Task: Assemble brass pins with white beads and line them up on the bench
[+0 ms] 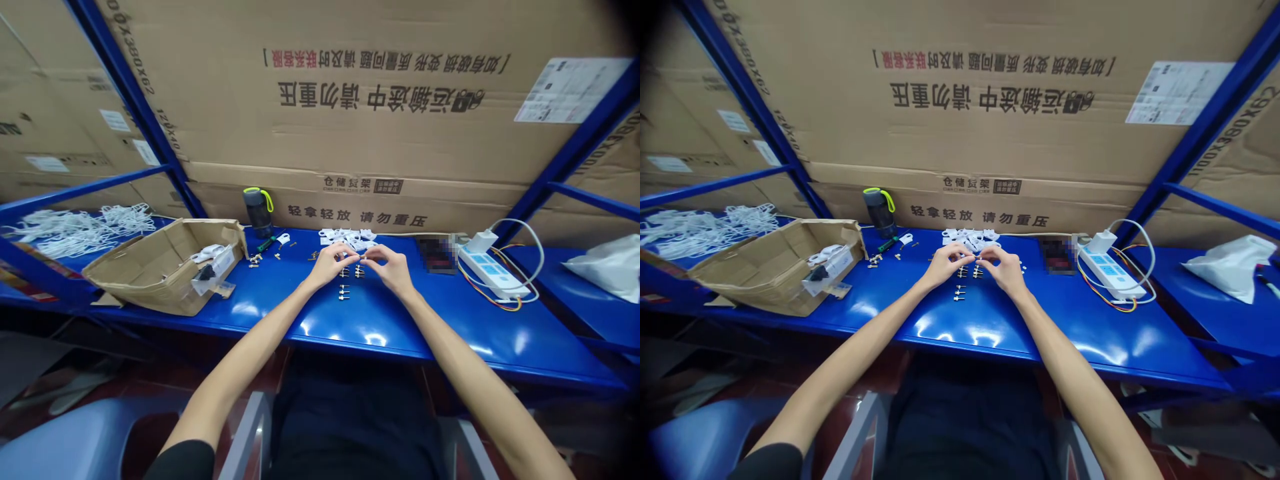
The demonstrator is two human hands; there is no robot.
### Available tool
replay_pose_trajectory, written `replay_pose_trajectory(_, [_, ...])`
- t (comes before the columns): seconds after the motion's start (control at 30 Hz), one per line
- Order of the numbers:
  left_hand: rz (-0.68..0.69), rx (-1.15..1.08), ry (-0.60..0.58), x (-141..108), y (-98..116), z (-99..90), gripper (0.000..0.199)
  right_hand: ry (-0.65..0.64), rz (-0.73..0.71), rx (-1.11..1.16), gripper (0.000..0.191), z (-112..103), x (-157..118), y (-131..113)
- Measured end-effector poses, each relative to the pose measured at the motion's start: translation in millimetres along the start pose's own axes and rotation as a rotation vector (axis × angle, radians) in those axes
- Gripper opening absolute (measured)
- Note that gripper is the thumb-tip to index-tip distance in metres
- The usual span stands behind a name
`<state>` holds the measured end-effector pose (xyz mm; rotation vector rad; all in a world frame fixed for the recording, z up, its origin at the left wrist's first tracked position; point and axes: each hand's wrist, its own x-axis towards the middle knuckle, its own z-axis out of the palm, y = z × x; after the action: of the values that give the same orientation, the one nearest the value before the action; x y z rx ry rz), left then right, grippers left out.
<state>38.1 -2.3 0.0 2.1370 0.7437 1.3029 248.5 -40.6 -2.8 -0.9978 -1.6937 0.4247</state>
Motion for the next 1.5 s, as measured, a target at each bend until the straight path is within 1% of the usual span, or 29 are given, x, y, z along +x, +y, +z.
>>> replay_pose_trajectory(0.17, [-0.019, 0.009, -0.024, -0.8, 3.2, 0.8, 0.029, 0.039, 0.055, 0.057, 0.036, 0.5, 0.3, -0.1])
replay_pose_trajectory(0.4, [-0.035, 0.029, -0.028, -1.6, 4.9, 2.7, 0.030, 0.060, 0.065, 0.068, 0.034, 1.6, 0.7, -1.9])
replay_pose_trajectory(0.57, [-0.039, 0.070, -0.005, -0.5, 5.5, 1.2, 0.034, 0.023, 0.098, 0.078, 0.037, 0.9, 1.8, -3.3])
replay_pose_trajectory(0.73, [-0.031, 0.073, 0.014, -0.1, 3.1, -0.3, 0.033, 0.000, 0.119, 0.079, 0.040, -0.6, 3.2, -5.0])
replay_pose_trajectory(0.83, [-0.032, 0.073, 0.013, -0.1, 2.9, -0.4, 0.031, 0.012, 0.126, 0.049, 0.039, -1.2, 3.6, -5.6])
replay_pose_trajectory(1.0, [-0.027, 0.066, 0.013, 0.1, 3.6, 0.0, 0.030, -0.014, 0.132, -0.022, 0.036, -2.6, 3.7, -3.1])
replay_pose_trajectory(1.23, [-0.028, 0.088, 0.006, 0.6, 1.8, 1.3, 0.030, 0.001, 0.130, 0.010, 0.030, -3.0, 4.5, 2.9])
replay_pose_trajectory(1.37, [-0.033, 0.111, -0.003, 0.4, 2.5, 1.9, 0.033, -0.008, 0.133, -0.007, 0.028, -4.4, 3.7, 0.8])
replay_pose_trajectory(1.5, [0.002, 0.114, 0.003, 0.3, 0.8, 3.8, 0.032, 0.006, 0.124, -0.026, 0.029, -5.7, 2.8, -0.7])
